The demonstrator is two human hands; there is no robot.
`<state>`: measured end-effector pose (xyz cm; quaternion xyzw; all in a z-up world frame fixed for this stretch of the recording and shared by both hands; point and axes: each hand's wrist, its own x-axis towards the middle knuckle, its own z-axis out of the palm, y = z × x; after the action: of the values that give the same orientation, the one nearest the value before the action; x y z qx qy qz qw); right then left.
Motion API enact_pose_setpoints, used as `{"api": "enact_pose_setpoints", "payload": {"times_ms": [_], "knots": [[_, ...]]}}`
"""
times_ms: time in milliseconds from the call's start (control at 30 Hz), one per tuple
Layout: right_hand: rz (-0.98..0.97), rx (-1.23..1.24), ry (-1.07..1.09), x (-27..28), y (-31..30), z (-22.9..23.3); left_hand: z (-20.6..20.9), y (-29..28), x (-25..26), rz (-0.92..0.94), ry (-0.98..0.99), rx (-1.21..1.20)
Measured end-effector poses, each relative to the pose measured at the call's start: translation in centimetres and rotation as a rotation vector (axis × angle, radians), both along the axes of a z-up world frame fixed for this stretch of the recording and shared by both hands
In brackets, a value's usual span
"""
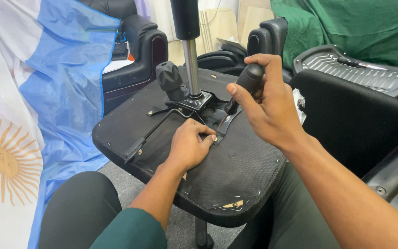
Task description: The person uses a screwdriver to tighten screws on the underside of an office chair seat, securing the seat to its gas-lift mechanism. The person handles the chair, screws, and screwdriver throughout the clip.
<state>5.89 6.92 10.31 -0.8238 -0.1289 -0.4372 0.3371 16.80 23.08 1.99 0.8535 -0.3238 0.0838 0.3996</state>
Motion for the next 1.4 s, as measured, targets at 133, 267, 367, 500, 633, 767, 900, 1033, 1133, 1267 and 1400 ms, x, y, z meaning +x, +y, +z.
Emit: {"api": "enact_pose_setpoints", "payload": {"times_ms": [133, 267, 367, 500, 633, 767, 900, 1033, 1133, 1267, 1400], "knots": [[-0.011, -0.074, 0.015, 0.3, 0.3, 0.8, 0.5, 0.3, 0.1, -0.018, 0.033, 0.024], [0.021, -0.105, -0.008, 0.6, 0.6, 1.6, 0.7, 0.6, -0.3, -0.036, 0.068, 0.032], [0.013, -0.086, 0.021, 0.5, 0.7, 1.8, 0.7, 0.7, -0.5, -0.039, 0.061, 0.021], [0.025, -0.103, 0.014, 0.4, 0.8, 1.7, 0.5, 0.8, -0.4, -0.048, 0.049, 0.013], [0.018, -0.092, 0.012, 0.6, 0.9, 1.6, 0.1, 0.9, -0.1, -0.055, 0.044, -0.004], [0.053, -0.109, -0.017, 1.1, 1.1, 1.9, 0.1, 0.8, -0.1, -0.052, 0.03, -0.005], [-0.018, -0.151, -0.04, 1.4, 1.5, 2.6, 0.3, 0.7, -0.2, -0.052, 0.025, 0.004], [-0.062, -0.115, 0.029, 1.5, 2.1, 3.5, 0.4, 0.7, -0.2, -0.049, 0.054, 0.013], [-0.079, -0.178, 0.024, 1.6, 2.2, 4.5, 0.4, 0.7, -0.2, -0.048, 0.071, 0.017], [-0.093, -0.089, 0.199, 1.7, 2.0, 5.5, 0.3, 0.6, -0.1, -0.054, 0.055, 0.014], [-0.202, -0.217, 0.179, 2.4, 2.2, 5.6, 0.1, 0.7, -0.1, -0.058, 0.05, -0.006]]}}
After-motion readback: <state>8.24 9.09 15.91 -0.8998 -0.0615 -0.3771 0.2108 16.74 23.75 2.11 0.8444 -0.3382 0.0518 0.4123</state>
